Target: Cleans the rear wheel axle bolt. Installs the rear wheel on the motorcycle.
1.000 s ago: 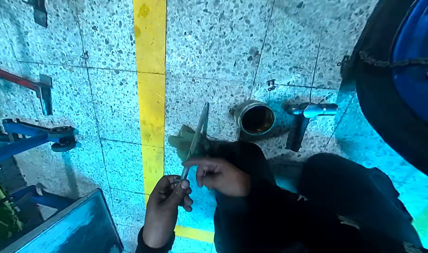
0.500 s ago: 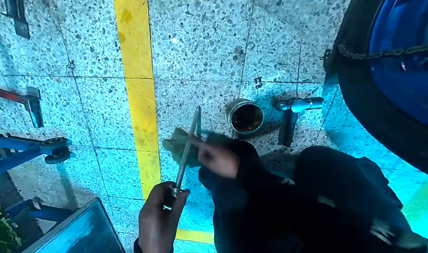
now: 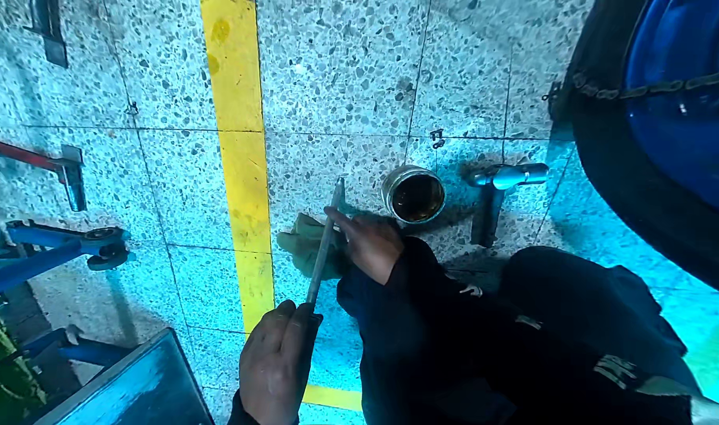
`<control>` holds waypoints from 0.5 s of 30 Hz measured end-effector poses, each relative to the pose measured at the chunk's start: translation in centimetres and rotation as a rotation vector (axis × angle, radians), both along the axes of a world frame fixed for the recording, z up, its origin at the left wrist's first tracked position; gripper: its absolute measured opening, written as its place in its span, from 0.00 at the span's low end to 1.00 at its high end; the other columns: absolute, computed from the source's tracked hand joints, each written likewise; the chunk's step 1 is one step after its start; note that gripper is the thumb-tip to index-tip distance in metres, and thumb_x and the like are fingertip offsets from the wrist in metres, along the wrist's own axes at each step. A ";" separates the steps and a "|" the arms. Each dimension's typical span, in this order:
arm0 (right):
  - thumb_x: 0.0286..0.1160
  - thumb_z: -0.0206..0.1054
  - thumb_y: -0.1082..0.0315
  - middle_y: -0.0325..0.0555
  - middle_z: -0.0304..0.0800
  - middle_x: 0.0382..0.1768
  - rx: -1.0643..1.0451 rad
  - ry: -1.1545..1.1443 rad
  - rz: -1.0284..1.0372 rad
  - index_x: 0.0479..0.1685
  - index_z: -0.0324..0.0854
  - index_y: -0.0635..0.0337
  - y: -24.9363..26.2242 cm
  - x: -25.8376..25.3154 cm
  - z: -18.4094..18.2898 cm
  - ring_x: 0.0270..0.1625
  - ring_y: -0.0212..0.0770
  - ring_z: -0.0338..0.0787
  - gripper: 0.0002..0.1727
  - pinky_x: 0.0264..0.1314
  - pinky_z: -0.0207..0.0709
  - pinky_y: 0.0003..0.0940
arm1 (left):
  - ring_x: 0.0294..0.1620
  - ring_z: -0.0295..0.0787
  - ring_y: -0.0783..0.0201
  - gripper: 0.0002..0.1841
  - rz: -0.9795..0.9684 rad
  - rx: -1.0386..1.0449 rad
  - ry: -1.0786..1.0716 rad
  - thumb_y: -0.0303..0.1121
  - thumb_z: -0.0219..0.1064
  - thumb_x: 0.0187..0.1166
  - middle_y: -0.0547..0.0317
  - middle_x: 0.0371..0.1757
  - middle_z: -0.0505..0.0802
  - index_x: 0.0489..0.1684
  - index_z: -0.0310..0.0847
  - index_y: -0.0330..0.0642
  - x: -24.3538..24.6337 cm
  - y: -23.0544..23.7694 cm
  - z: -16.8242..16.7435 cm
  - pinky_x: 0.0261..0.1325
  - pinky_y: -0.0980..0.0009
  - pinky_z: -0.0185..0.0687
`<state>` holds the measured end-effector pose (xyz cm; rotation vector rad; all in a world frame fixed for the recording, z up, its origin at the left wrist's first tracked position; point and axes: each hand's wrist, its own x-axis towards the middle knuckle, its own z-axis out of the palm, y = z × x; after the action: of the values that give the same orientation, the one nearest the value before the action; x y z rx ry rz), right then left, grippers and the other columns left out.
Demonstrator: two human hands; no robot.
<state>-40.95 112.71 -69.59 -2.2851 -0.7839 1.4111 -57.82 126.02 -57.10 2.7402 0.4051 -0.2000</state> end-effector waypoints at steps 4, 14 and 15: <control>0.78 0.64 0.70 0.43 0.91 0.34 0.454 0.022 -0.014 0.80 0.76 0.26 -2.2 -3.9 5.0 0.33 0.46 0.91 0.32 0.33 0.86 0.50 | 0.43 0.90 0.60 0.10 -0.063 0.008 -0.024 0.40 0.73 0.78 0.53 0.43 0.92 0.51 0.91 0.49 0.8 0.5 0.4 0.46 0.70 0.87; 0.83 0.56 0.69 0.51 0.92 0.43 -0.071 0.151 -0.267 0.98 0.36 0.27 0.1 0.7 -2.9 0.43 0.54 0.93 0.47 0.48 0.86 0.61 | 0.42 0.91 0.63 0.15 -0.031 -0.106 -0.014 0.45 0.73 0.79 0.55 0.41 0.93 0.51 0.90 0.44 1.3 0.6 0.5 0.46 0.71 0.89; 0.84 0.56 0.68 0.49 0.91 0.39 -0.029 0.199 -0.303 0.98 0.34 0.28 0.0 -0.3 -1.8 0.39 0.51 0.92 0.46 0.45 0.86 0.58 | 0.41 0.91 0.69 0.17 0.056 -0.218 -0.016 0.46 0.74 0.78 0.58 0.41 0.93 0.50 0.89 0.42 1.4 0.6 0.5 0.45 0.74 0.89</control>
<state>-41.28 112.74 -71.40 -2.1311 -0.3420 1.4823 -56.41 126.60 -56.59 2.5116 0.4284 -0.1953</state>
